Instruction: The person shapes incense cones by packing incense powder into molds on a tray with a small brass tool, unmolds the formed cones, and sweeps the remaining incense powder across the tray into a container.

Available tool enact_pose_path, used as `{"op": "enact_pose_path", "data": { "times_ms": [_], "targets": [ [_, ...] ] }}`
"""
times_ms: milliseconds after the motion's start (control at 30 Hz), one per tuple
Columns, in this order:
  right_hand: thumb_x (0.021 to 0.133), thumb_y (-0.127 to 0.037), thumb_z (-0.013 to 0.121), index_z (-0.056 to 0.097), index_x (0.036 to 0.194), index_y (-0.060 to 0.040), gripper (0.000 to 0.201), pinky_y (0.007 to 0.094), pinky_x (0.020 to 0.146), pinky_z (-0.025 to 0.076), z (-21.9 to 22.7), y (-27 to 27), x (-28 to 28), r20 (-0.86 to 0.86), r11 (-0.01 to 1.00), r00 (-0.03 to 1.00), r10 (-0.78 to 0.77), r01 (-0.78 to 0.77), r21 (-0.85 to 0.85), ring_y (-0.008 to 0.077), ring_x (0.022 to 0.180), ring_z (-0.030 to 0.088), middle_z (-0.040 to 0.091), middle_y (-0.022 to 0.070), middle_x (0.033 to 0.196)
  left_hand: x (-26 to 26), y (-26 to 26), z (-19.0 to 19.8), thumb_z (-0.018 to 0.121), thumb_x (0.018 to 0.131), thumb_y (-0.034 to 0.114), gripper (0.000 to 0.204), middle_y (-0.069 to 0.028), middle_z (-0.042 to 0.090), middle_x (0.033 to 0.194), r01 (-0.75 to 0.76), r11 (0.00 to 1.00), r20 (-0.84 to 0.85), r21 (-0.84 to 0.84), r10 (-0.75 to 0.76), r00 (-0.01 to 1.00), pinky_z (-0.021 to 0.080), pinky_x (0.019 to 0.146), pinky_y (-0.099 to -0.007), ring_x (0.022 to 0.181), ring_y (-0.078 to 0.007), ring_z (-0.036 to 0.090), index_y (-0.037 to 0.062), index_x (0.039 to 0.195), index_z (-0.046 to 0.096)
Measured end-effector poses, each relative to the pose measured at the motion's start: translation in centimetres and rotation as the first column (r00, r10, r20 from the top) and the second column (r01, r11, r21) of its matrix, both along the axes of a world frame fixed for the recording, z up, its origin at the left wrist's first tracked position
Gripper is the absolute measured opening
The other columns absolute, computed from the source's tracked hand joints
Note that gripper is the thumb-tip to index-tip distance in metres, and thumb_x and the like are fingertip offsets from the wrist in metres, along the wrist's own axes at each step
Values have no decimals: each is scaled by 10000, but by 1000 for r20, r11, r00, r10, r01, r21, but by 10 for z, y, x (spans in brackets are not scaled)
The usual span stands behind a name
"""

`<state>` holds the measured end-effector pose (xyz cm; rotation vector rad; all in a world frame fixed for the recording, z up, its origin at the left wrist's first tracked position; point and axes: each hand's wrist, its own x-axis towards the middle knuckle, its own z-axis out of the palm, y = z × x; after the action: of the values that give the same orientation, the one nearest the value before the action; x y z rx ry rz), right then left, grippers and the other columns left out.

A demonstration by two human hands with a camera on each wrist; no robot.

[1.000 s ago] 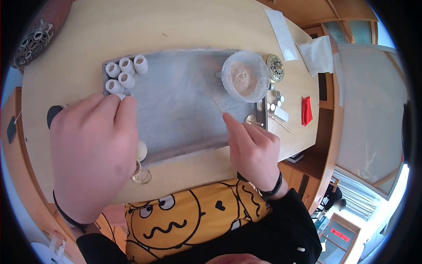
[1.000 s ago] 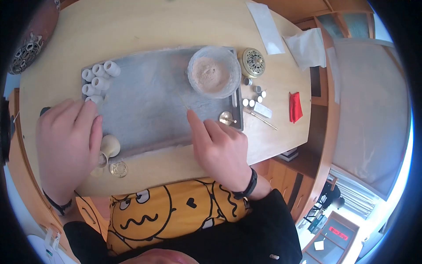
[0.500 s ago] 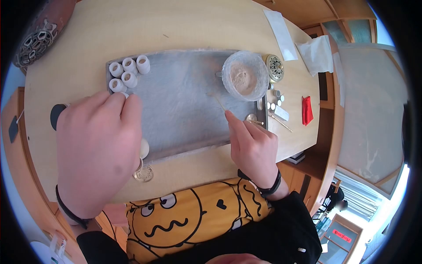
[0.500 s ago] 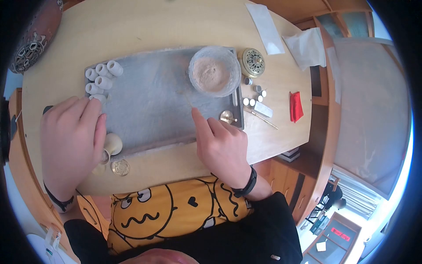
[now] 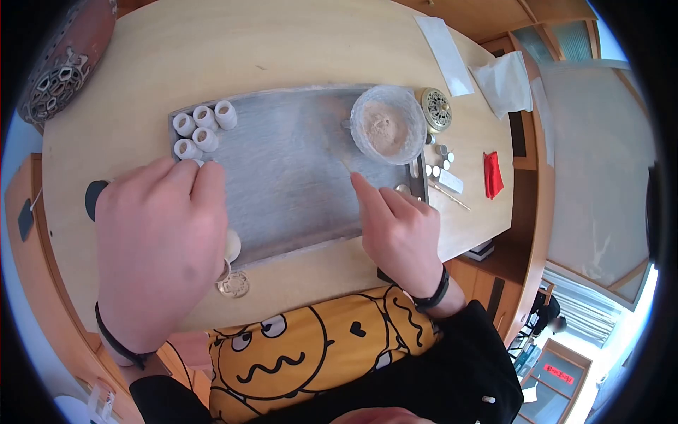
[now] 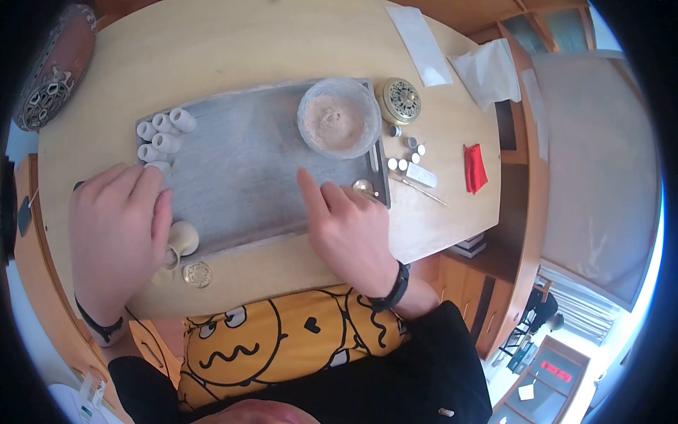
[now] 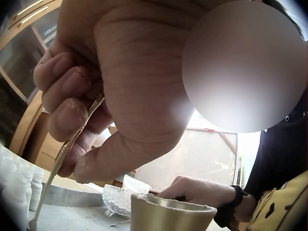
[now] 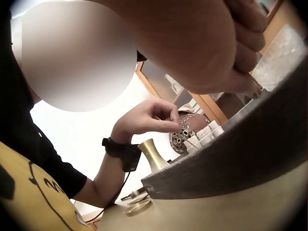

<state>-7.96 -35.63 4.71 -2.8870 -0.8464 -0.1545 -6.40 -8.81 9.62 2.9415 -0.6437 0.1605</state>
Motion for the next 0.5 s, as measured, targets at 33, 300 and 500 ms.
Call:
{"op": "enact_pose_path", "data": {
  "times_ms": [33,300,500],
  "targets": [
    [723,1,659,684,1132,-35,411,310,464,451,0,5,3,6,999,999,-38,38,8,178,528,562,517,26,649,1,-1,0,654,632,45,156,-75,509,639,-3,1000,2,-6,3,1000,450,571,-396,642,-259,587,54,693,511],
    [782,18,685,709,1093,-57,321,325,461,430,-4,2,-1,31,996,997,-72,70,49,197,498,539,505,31,620,-2,0,1,662,680,49,146,-79,525,645,4,1000,13,-12,-4,1000,449,571,-403,643,-264,589,56,699,518],
    [787,12,669,706,1103,-51,325,319,456,435,-14,10,17,52,994,995,-83,79,71,193,503,546,510,30,621,-1,-1,0,656,654,45,143,-74,529,654,26,999,31,21,-27,999,455,566,-398,655,-262,598,56,700,520]
  ]
}}
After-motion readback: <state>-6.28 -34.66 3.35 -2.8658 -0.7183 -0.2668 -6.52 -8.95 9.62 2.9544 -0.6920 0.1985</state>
